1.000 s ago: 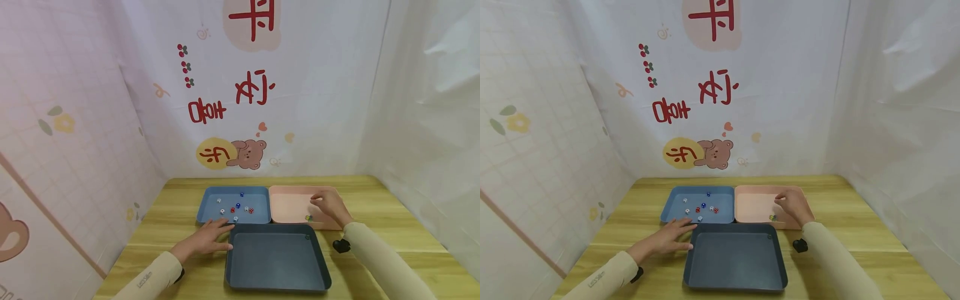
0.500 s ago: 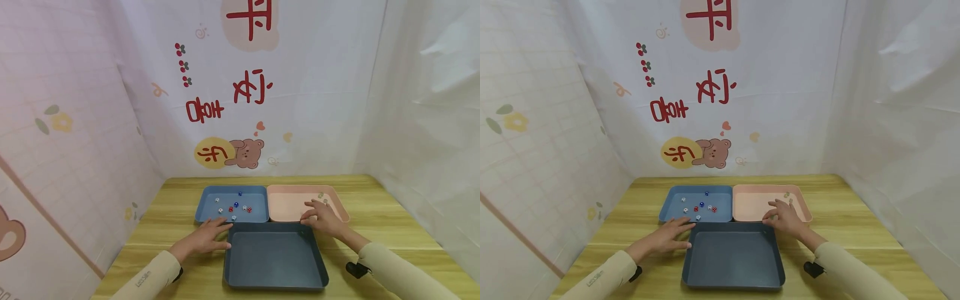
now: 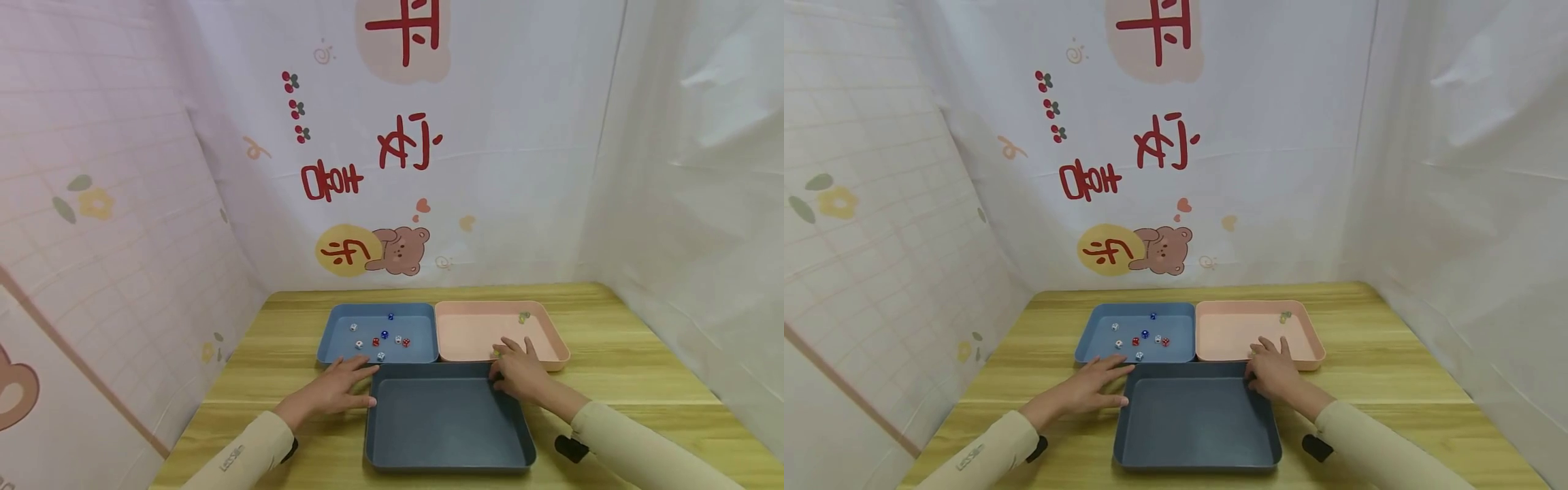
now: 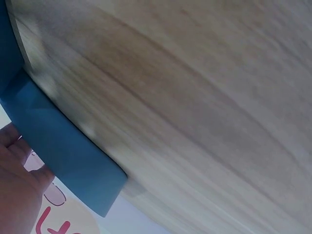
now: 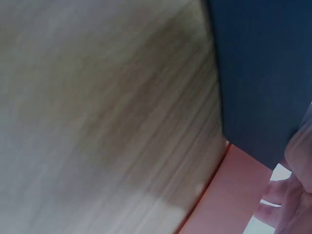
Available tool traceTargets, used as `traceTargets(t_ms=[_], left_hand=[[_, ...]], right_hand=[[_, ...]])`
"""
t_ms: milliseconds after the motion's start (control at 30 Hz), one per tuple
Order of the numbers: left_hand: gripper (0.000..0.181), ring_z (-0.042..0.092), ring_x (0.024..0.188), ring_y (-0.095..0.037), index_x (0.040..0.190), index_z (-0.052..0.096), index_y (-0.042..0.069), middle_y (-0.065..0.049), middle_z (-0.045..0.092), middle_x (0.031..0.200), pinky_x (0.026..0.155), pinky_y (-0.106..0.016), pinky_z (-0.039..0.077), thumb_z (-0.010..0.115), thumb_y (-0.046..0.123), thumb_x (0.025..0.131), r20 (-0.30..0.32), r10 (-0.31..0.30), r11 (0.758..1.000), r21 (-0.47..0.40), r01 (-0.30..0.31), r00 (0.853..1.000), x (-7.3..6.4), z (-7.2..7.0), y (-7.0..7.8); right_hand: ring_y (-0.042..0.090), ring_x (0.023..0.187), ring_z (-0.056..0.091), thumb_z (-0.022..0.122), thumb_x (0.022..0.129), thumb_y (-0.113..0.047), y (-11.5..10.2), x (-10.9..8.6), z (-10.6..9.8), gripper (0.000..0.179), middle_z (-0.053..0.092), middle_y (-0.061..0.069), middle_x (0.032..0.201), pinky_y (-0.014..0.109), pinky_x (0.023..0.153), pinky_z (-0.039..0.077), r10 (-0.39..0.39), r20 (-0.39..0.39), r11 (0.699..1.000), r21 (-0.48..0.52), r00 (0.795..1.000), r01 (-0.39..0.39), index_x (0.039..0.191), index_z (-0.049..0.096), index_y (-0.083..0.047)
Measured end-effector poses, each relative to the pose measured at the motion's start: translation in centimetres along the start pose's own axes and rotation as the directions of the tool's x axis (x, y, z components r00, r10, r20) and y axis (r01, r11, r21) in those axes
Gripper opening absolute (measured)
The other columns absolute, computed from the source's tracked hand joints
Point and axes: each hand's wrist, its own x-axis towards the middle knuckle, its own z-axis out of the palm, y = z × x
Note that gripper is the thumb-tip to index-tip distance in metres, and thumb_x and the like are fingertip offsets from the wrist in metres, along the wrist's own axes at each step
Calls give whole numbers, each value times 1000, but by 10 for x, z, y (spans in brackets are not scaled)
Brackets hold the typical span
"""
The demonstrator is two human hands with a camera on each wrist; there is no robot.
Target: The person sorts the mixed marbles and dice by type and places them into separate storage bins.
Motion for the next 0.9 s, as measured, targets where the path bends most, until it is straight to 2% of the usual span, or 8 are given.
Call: traceTargets(t_ms=[100, 200, 300, 400, 467, 567, 800, 900], left_hand=[[75, 26, 146, -35, 152, 43, 14, -18, 30, 158, 116, -62, 12, 56, 60, 94, 0, -1, 1000, 2, 1, 1000, 1, 1, 0], [75, 26, 146, -35, 152, 43, 15, -18, 30, 158, 116, -61, 12, 56, 60, 94, 2, -3, 1000, 4, 3, 1000, 1, 0, -1], [75, 27, 146, -34, 152, 44, 14, -18, 31, 158, 116, -62, 12, 57, 60, 94, 6, -2, 1000, 5, 2, 1000, 0, -1, -1], [74, 27, 146, -35, 152, 44, 14, -19, 31, 158, 116, -62, 12, 57, 59, 94, 5, 0, 1000, -1, 0, 1000, -1, -1, -2], [74, 27, 146, -35, 151, 44, 14, -19, 31, 158, 116, -62, 12, 57, 59, 94, 4, 2, 1000, -6, -2, 1000, -2, 0, -3], [75, 27, 146, -35, 151, 45, 14, -19, 32, 157, 116, -62, 12, 57, 60, 94, -2, 4, 1000, -9, -4, 1000, -1, 2, -4], [76, 27, 146, -35, 150, 46, 14, -18, 32, 158, 116, -63, 10, 58, 62, 92, -58, -28, 998, -62, 25, 998, 2, 9, -2], [76, 22, 148, -36, 153, 40, 14, -16, 27, 160, 116, -63, 7, 54, 62, 95, -123, -78, 994, -83, 68, 989, 9, 11, 7]], right_hand=[[48, 132, 42, 86, 74, -19, 0, 1, -2, 13, 63, 21, 127, 80, 100, 19, 0, 14, 1000, 15, 1000, 0, 74, 74, -23], [49, 132, 42, 84, 78, -22, 4, 5, -2, 10, 62, 22, 128, 80, 99, 18, 15, -36, 993, 121, 999, -10, 75, 75, -24], [50, 128, 46, 79, 85, -22, 11, 18, -7, 3, 60, 26, 129, 75, 101, 26, 96, -91, 947, 314, 991, -63, 84, 78, -19], [47, 122, 52, 73, 91, -21, 26, 34, -10, 12, 63, 26, 124, 66, 95, 42, 197, -102, 888, 439, 975, -133, 96, 79, -12], [41, 117, 58, 71, 94, -22, 39, 42, -11, 16, 67, 19, 120, 57, 91, 49, 255, -92, 880, 434, 963, -191, 101, 79, -11], [38, 111, 62, 67, 96, -25, 57, 49, -11, 25, 69, 15, 118, 57, 88, 50, 308, -106, 891, 380, 945, -248, 113, 76, -9], [56, 133, 33, 41, 106, -43, 70, 43, -21, 56, 43, 30, 145, 84, 97, 11, 484, 43, 812, 350, 874, -467, 145, 50, -4], [57, 132, 31, 45, 105, -40, 64, 26, -23, 51, 41, 31, 146, 84, 97, 5, 476, 5, 840, 291, 879, -457, 145, 50, -8]])
